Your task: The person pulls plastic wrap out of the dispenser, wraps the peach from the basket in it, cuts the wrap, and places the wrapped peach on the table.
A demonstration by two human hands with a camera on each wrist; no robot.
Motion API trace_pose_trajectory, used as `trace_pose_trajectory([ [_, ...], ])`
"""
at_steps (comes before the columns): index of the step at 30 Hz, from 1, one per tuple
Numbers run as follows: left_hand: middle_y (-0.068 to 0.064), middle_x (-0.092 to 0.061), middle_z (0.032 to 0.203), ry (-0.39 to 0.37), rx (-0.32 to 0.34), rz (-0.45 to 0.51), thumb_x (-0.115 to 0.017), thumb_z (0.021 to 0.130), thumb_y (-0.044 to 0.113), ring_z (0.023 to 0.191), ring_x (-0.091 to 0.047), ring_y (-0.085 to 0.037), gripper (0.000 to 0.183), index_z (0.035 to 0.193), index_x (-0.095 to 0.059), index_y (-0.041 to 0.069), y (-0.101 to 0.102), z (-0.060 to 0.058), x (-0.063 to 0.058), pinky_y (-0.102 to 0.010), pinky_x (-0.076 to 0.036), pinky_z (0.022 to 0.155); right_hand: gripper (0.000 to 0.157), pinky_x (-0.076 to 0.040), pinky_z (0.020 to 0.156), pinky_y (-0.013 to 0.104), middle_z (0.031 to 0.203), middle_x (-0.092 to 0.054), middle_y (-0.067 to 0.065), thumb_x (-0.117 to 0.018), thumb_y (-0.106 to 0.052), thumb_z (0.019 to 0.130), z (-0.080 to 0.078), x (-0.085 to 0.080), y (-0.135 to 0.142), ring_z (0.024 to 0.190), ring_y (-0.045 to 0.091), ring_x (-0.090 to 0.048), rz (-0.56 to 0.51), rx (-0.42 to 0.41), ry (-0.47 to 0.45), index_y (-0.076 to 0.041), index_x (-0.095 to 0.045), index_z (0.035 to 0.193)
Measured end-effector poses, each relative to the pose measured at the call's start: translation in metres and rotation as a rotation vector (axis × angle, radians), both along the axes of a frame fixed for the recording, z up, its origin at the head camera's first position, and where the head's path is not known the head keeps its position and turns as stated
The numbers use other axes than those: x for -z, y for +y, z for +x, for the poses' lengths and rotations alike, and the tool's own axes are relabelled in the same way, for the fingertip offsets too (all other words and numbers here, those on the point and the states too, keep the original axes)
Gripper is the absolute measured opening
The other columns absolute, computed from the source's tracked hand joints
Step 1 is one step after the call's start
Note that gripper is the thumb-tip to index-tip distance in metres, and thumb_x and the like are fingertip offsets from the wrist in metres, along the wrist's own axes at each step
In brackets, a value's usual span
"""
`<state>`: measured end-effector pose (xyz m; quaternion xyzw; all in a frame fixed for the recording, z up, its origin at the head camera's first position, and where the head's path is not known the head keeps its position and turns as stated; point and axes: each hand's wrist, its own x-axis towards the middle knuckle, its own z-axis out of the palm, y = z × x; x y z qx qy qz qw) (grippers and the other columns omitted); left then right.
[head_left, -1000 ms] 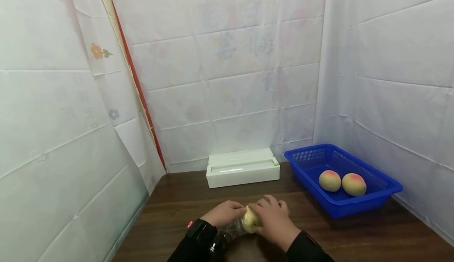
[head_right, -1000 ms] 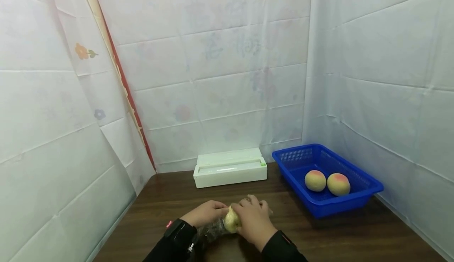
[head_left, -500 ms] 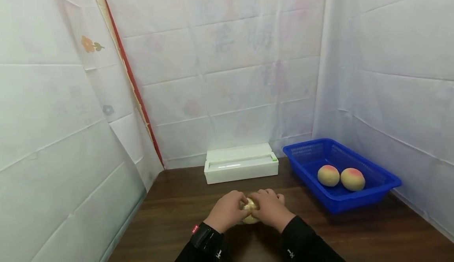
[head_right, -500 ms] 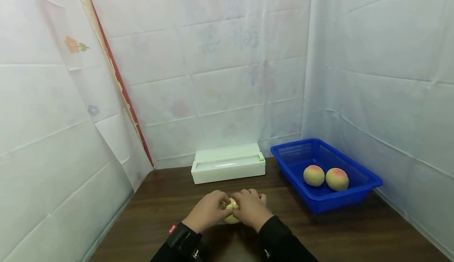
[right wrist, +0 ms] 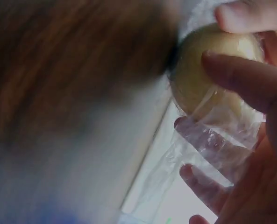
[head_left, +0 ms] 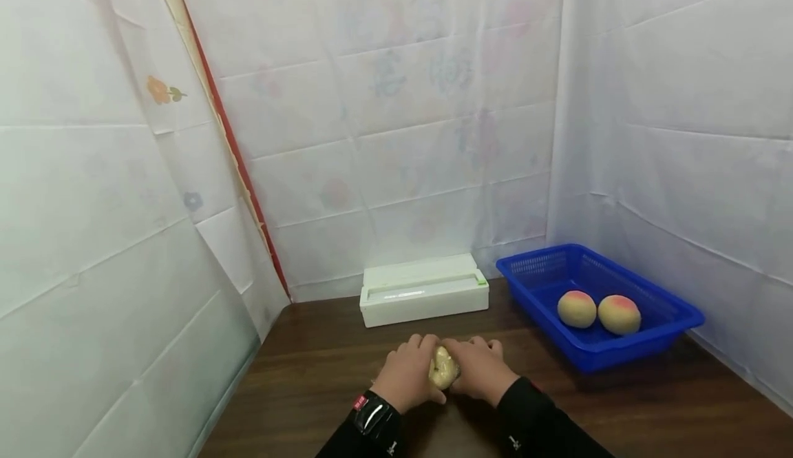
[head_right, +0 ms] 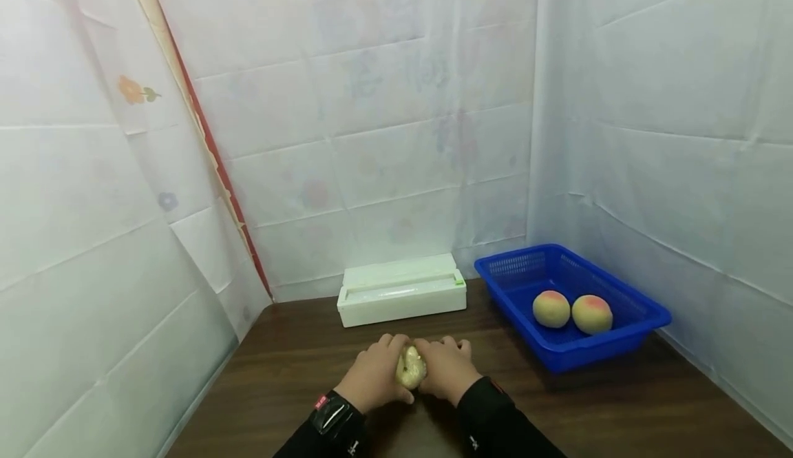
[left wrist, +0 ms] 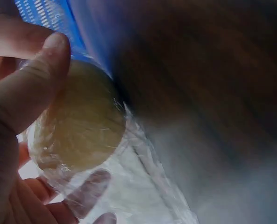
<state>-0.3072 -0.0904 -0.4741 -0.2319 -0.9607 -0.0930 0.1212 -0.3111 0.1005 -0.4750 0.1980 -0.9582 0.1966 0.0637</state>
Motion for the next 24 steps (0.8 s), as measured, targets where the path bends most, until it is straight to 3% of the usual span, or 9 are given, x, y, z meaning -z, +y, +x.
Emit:
trace_pose_trajectory([
  [5,0.001,-0.067,0.118,-0.003,0.025,-0.039,-0.097,0.066,0.06,0.1,-0.059,-0.018,0.09,0.139,-0.059,0.023,-0.005,0.007,-0.003,-0.04,-0.051,0.076,0.06,-0.04,0.087,0.056,0.118,-0.078,-0.005,-0.094,-0.04,0.076,0.011,-0.009,0.009,0.104,0.024,-0.068,-0.051,-0.061,0.022,-0.027,-0.072,0.131],
  [10,0.007,-0.065,0.113,0.039,0.083,0.042,-0.092,0.071,0.06,0.096,-0.054,-0.012,0.078,0.131,-0.061,0.021,-0.01,0.016,-0.026,-0.031,-0.05,0.075,0.032,-0.057,0.082,0.039,0.107,-0.076,-0.006,-0.089,-0.023,0.086,0.023,-0.036,0.024,0.096,0.013,-0.069,-0.213,-0.144,0.155,-0.019,-0.077,0.116],
  [13,0.007,-0.064,0.117,0.042,0.11,0.117,-0.092,0.074,0.058,0.099,-0.056,-0.011,0.074,0.13,-0.062,0.02,-0.01,0.025,-0.039,-0.03,-0.053,0.08,0.018,-0.056,0.073,0.028,0.097,-0.072,-0.009,-0.085,-0.013,0.09,0.032,-0.054,0.03,0.085,0.004,-0.063,-0.327,-0.162,0.233,-0.019,-0.078,0.105],
  [19,0.008,-0.064,0.114,-0.151,0.104,0.363,-0.09,0.082,0.05,0.088,-0.058,-0.003,0.072,0.139,-0.058,0.019,-0.006,0.044,-0.047,-0.024,-0.052,0.072,0.019,-0.055,0.071,0.023,0.089,-0.064,-0.014,-0.083,-0.005,0.09,0.05,-0.07,0.033,0.08,-0.001,-0.057,-0.424,-0.223,0.334,-0.022,-0.077,0.097],
  [22,0.006,-0.065,0.119,-0.183,0.083,0.456,-0.087,0.085,0.052,0.088,-0.058,-0.005,0.076,0.148,-0.054,0.026,-0.004,0.054,-0.044,-0.024,-0.05,0.07,0.025,-0.054,0.071,0.02,0.089,-0.064,-0.012,-0.083,0.003,0.087,0.06,-0.066,0.03,0.079,-0.001,-0.058,-0.466,-0.302,0.417,-0.02,-0.076,0.096],
  [24,0.006,-0.067,0.12,-0.157,0.074,0.482,-0.085,0.086,0.054,0.089,-0.057,-0.006,0.074,0.149,-0.055,0.031,-0.002,0.058,-0.042,-0.024,-0.05,0.068,0.028,-0.053,0.07,0.016,0.089,-0.065,-0.011,-0.084,0.006,0.083,0.066,-0.062,0.027,0.078,-0.001,-0.057,-0.481,-0.358,0.483,-0.018,-0.076,0.094],
])
